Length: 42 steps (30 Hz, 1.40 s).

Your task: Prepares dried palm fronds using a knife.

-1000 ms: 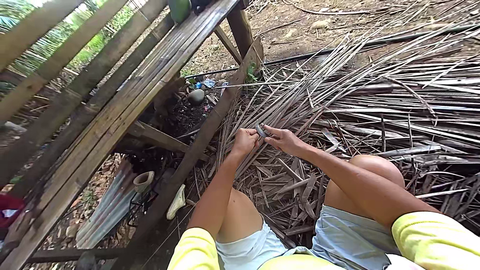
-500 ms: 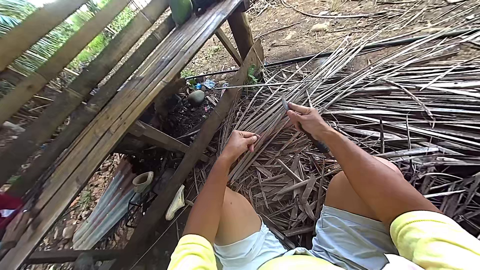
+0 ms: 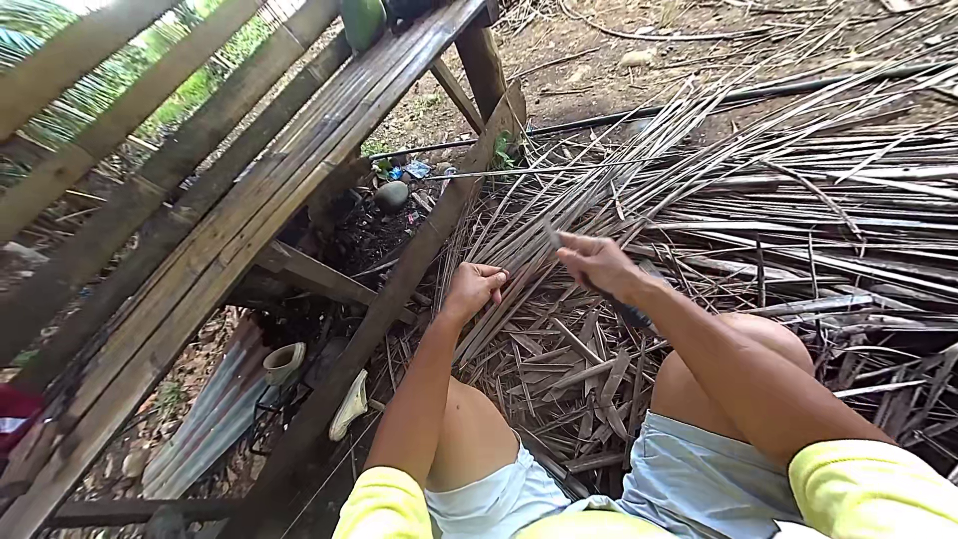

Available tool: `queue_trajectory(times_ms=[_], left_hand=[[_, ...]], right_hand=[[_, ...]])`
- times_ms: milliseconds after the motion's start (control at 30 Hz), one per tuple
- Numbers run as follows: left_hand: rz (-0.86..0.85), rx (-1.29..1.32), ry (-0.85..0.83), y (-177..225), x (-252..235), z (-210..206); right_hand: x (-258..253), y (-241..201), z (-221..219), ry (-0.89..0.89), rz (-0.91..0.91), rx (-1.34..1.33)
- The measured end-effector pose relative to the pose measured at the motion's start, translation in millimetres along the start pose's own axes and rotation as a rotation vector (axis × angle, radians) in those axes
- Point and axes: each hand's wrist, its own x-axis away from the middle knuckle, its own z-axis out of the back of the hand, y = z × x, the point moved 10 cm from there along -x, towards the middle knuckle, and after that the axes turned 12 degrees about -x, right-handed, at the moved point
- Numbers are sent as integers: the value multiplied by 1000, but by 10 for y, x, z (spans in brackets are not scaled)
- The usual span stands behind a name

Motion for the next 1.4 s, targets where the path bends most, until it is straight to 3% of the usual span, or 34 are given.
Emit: queue_trajectory(times_ms=[100,267,367,500,700,767,967,1067,1400], left_hand=[[9,-7,23,28,-43,-86],[24,2,-16,86,-24,-161],[42,77,-47,82,-5,-165],[18,156,-129,85,48,-147],[-10,163,-169,49,170,-31],[3,168,-159,-10,166,2],[14,119,-149,-11,37,-101],[31,159,-180,45,56,-169],[-12,202,-292,-11,178,-23]], right_hand=[[143,260,-548,-206,-44,19],[51,363,-621,-187,-26,81],[-9,286,-515,-153,3,201],[-118,170,-261,-102,11,111],[-247,55,580,271,38,-145],[-215,-27,692,323,62,-146],[134,127,-421,-133,-16,2],[120,298,-618,-204,-89,3],[-213,127,345,146,-66,-252]])
